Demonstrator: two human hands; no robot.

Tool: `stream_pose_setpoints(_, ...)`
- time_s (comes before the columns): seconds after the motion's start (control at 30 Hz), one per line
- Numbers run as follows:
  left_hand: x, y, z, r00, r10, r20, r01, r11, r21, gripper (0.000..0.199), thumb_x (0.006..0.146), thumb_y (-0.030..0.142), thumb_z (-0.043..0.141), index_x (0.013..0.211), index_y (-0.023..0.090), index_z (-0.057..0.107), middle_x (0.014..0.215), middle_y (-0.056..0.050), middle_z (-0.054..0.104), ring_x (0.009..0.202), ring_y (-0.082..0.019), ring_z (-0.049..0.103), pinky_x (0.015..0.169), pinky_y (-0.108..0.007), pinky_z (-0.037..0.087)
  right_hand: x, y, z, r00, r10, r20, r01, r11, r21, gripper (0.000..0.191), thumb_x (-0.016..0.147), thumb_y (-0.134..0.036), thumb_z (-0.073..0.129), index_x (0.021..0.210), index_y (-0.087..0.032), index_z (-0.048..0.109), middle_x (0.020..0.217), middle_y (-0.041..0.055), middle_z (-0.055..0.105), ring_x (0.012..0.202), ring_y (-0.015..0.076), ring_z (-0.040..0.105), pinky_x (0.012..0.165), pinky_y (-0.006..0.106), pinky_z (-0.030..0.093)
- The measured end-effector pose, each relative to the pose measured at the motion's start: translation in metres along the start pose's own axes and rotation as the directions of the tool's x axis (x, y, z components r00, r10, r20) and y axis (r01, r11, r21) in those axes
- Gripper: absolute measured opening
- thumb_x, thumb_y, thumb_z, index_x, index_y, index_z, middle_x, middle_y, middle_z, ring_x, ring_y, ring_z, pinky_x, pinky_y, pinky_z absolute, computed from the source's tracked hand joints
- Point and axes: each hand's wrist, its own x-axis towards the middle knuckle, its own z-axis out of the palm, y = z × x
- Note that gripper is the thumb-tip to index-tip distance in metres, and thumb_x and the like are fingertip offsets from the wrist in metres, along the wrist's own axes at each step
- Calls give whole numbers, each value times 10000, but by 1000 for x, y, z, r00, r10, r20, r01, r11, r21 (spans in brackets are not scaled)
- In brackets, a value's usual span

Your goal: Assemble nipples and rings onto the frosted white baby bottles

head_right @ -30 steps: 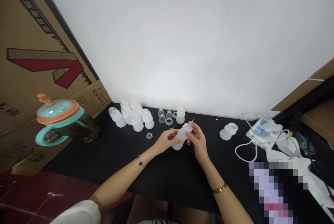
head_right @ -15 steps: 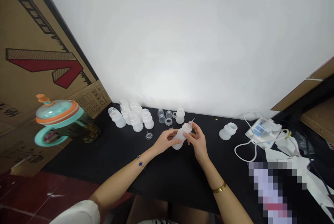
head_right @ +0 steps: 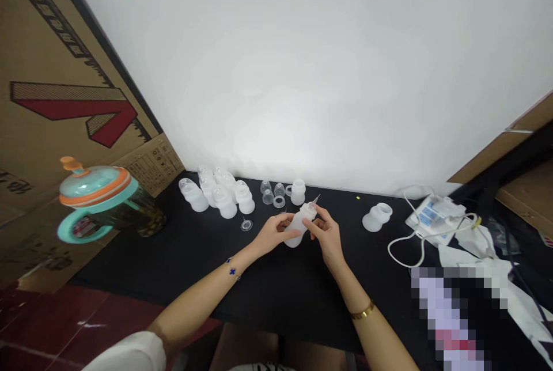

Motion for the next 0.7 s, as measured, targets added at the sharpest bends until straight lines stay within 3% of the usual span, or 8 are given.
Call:
stream_pose_setpoints(0.47,0,1,0,1000,-9,-25,9,1000,0,533,709,409,832,1151,145,696,1036,-105,738,914,-257,685,742,-313,511,3,2,1,999,-40,-13,40,996,77,443,684,-328,880,1023,-254,604,974,-4,617,551,83,462,446,237,359)
stream_pose_setpoints(0.6,0,2,-1,1000,-4,-16,4,1000,0,521,720,400,824,1156,146,696,1041,-105,738,914,-257,684,744,-314,510,2,2,1,1000,-12,24,11,998,62,497,707,-372,857,1137,-257,636,1018,22,646,575,100,484,456,252,379)
stream_pose_setpoints(0.7,0,3,-1,1000,2,-11,-2,1000,13,506,726,398,818,1150,148,700,1056,-106,737,922,-260,683,742,-313,508,1,0,1,997,34,73,-36,999,33,535,744,-401,825,1224,-243,650,906,21,664,571,114,478,471,267,385)
